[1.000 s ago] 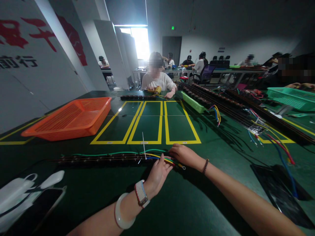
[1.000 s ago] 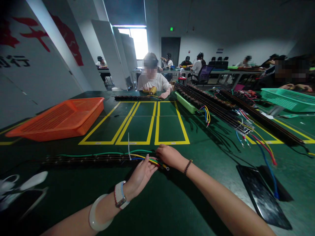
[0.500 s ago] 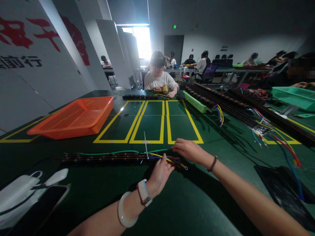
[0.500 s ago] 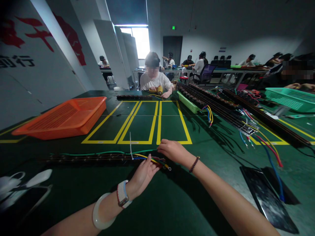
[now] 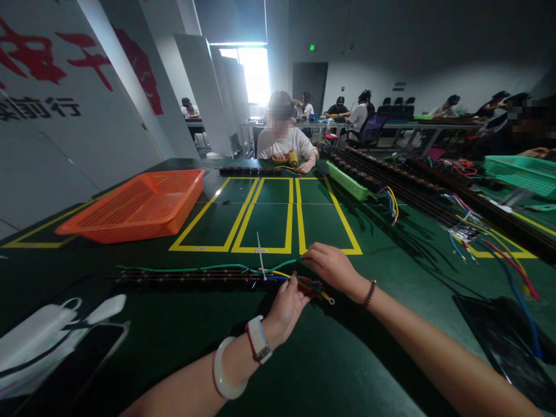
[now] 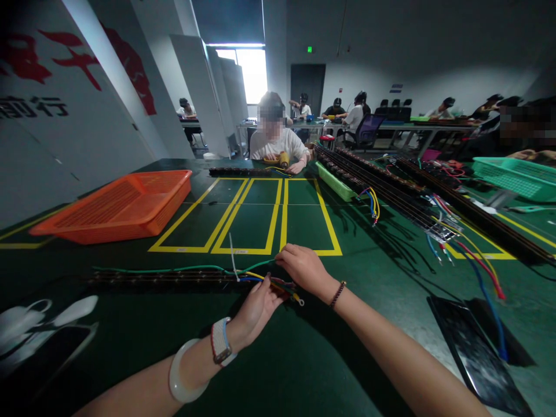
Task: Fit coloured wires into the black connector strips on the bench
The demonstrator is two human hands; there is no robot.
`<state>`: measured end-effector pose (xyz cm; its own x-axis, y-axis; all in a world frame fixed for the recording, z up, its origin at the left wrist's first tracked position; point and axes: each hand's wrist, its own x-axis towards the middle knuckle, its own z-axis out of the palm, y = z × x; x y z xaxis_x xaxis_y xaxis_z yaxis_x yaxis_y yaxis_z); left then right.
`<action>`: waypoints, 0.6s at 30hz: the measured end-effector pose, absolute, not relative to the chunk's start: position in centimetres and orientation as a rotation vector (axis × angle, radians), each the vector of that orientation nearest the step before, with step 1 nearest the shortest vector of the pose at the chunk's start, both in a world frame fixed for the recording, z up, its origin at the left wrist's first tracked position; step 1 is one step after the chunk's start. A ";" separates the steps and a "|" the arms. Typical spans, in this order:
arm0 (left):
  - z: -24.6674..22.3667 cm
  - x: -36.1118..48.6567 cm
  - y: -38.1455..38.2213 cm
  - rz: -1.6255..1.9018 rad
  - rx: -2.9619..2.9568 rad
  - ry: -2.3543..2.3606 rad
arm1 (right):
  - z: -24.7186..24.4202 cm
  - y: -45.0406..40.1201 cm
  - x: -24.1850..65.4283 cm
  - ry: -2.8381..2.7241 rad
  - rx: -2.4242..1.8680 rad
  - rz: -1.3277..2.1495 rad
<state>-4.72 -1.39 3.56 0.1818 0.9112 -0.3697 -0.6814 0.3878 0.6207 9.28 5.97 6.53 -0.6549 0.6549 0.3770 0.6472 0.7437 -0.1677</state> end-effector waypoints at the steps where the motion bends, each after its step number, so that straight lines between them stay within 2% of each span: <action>1: 3.5 -4.7 -1.4 1.145 0.359 0.786 | 6.7 6.2 9.3 -2.536 -0.993 0.046; 7: 2.9 -4.9 -1.2 1.115 0.384 0.811 | 8.0 8.3 9.1 -2.667 -1.010 0.246; 12: 2.7 -4.9 -1.2 1.133 0.402 0.780 | 9.8 9.7 8.4 -2.804 -0.773 0.331; 18: 2.6 -5.0 -1.2 1.135 0.397 0.788 | 11.1 10.4 7.6 -2.881 -0.717 0.154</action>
<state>-4.97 -1.21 2.57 0.1990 0.9136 -0.3546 -0.6511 0.3937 0.6489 7.64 10.37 11.07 -0.8703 0.4728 0.1378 0.4554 0.8792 -0.1404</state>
